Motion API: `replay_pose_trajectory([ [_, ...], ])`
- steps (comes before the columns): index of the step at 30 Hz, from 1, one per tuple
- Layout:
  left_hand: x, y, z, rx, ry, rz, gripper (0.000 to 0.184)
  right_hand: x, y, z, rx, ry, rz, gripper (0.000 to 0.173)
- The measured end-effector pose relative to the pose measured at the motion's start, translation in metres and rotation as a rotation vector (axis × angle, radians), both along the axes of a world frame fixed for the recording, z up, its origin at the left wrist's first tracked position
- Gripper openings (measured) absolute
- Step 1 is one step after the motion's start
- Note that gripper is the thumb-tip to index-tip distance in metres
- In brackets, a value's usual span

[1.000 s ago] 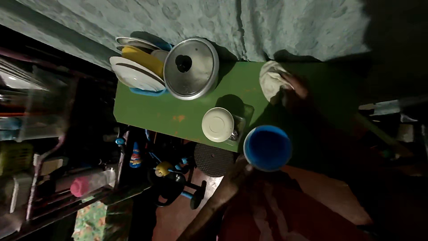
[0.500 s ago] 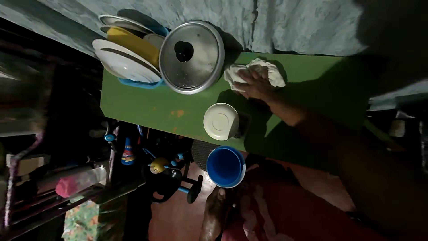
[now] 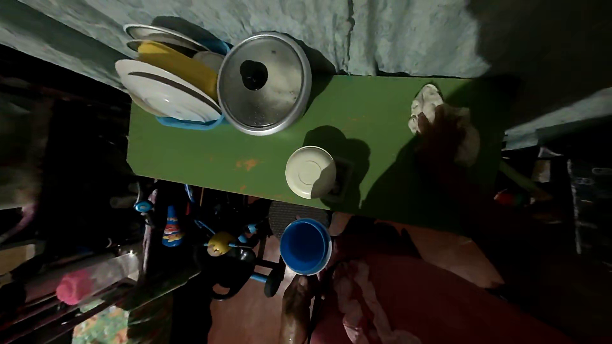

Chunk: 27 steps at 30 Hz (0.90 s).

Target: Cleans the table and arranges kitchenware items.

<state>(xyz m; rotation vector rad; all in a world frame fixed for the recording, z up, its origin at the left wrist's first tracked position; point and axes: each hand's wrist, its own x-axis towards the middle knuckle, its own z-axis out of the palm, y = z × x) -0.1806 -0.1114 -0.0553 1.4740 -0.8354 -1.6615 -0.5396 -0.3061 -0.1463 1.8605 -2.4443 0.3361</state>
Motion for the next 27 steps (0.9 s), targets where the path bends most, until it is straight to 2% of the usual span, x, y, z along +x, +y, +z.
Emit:
replay_pose_trajectory([
  [1,0.001,0.002,-0.001,0.0,-0.003,0.005,0.04,-0.006,0.004,-0.029,0.01,-0.073,0.014,0.043],
  [2,0.003,0.003,-0.002,-0.001,-0.006,0.01,0.042,-0.004,0.005,-0.041,0.097,-0.143,0.014,0.051],
  [3,0.005,0.005,-0.003,-0.003,-0.005,0.015,0.043,0.004,0.005,-0.051,0.096,-0.198,0.023,0.053],
  [6,0.009,0.01,-0.004,0.001,0.003,0.038,0.045,0.045,0.005,-0.066,-0.066,-0.332,0.126,0.053],
  [8,0.01,0.011,-0.004,0.0,0.0,0.059,0.044,0.066,-0.002,-0.062,-0.003,-0.405,0.228,0.054],
  [13,0.005,0.007,0.008,0.027,-0.032,0.1,0.042,0.082,-0.032,-0.068,0.025,-0.36,0.576,0.044],
  [16,-0.001,0.002,0.016,0.049,-0.036,0.136,0.041,0.084,-0.059,-0.058,0.178,-0.299,0.721,0.036],
  [19,0.0,0.009,0.007,0.022,-0.036,0.156,0.04,0.095,-0.09,-0.059,0.256,-0.242,0.758,0.045],
  [22,-0.004,0.012,0.005,0.022,-0.027,0.187,0.041,0.112,-0.115,-0.069,0.122,-0.26,0.659,0.048],
  [23,-0.006,0.012,0.007,0.028,-0.029,0.195,0.04,0.116,-0.118,-0.064,0.043,-0.29,0.608,0.046],
  [24,-0.008,0.011,0.009,0.029,-0.033,0.197,0.04,0.118,-0.116,-0.04,0.047,-0.342,0.559,0.045],
  [26,-0.013,0.012,0.013,0.031,-0.041,0.201,0.039,0.111,-0.112,0.054,0.394,-0.428,0.469,0.045],
  [27,-0.016,0.011,0.016,0.033,-0.045,0.2,0.038,0.107,-0.123,0.08,0.551,-0.389,0.453,0.046],
])
